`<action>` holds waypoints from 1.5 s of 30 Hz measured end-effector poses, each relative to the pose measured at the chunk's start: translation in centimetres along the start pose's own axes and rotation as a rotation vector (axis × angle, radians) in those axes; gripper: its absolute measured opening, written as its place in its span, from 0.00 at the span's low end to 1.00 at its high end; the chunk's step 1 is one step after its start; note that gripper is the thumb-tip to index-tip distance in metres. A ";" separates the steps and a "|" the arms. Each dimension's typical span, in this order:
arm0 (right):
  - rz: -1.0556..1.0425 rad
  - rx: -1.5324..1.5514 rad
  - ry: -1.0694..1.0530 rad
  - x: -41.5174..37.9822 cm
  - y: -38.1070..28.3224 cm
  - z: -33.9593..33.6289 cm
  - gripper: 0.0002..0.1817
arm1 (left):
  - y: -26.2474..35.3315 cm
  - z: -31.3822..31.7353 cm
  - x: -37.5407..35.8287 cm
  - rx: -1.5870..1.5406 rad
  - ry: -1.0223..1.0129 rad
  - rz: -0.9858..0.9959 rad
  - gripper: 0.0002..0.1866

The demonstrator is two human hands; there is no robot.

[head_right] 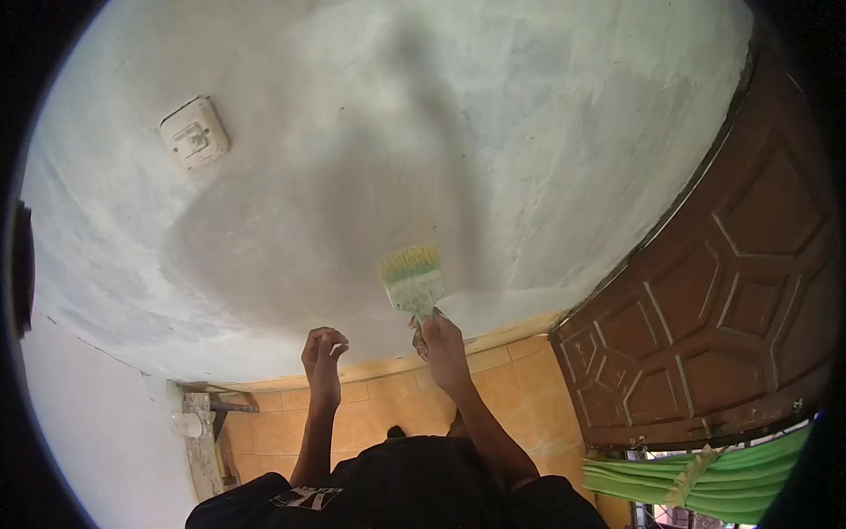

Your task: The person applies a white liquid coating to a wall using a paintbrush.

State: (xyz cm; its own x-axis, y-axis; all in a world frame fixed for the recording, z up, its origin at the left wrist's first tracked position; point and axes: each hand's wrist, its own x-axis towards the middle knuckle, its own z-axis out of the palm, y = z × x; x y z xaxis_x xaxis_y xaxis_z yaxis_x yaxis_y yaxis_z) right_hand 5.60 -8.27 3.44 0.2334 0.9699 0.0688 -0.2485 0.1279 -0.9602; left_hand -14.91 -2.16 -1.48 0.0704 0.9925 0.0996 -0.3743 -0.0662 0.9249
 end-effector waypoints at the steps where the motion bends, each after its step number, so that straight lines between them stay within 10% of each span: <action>1: -0.021 0.012 0.000 0.5 -0.1 -1.0 0.19 | -0.2 1.0 0.3 -0.005 0.009 0.005 0.09; 17: -0.098 0.010 -0.080 8.9 -4.6 -13.5 0.16 | -4.8 14.4 3.2 -0.052 0.021 0.110 0.09; 45: -0.187 0.033 -0.101 13.6 -6.7 -10.8 0.20 | -3.8 14.2 4.0 0.057 0.070 0.106 0.10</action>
State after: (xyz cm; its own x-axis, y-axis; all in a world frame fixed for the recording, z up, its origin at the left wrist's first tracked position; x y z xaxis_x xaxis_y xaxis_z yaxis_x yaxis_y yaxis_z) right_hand 20.60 1.81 7.89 0.1838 0.9443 0.2731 -0.2406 0.3126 -0.9189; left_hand -0.10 0.59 0.62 -0.0322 0.9842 0.1743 -0.3232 -0.1753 0.9299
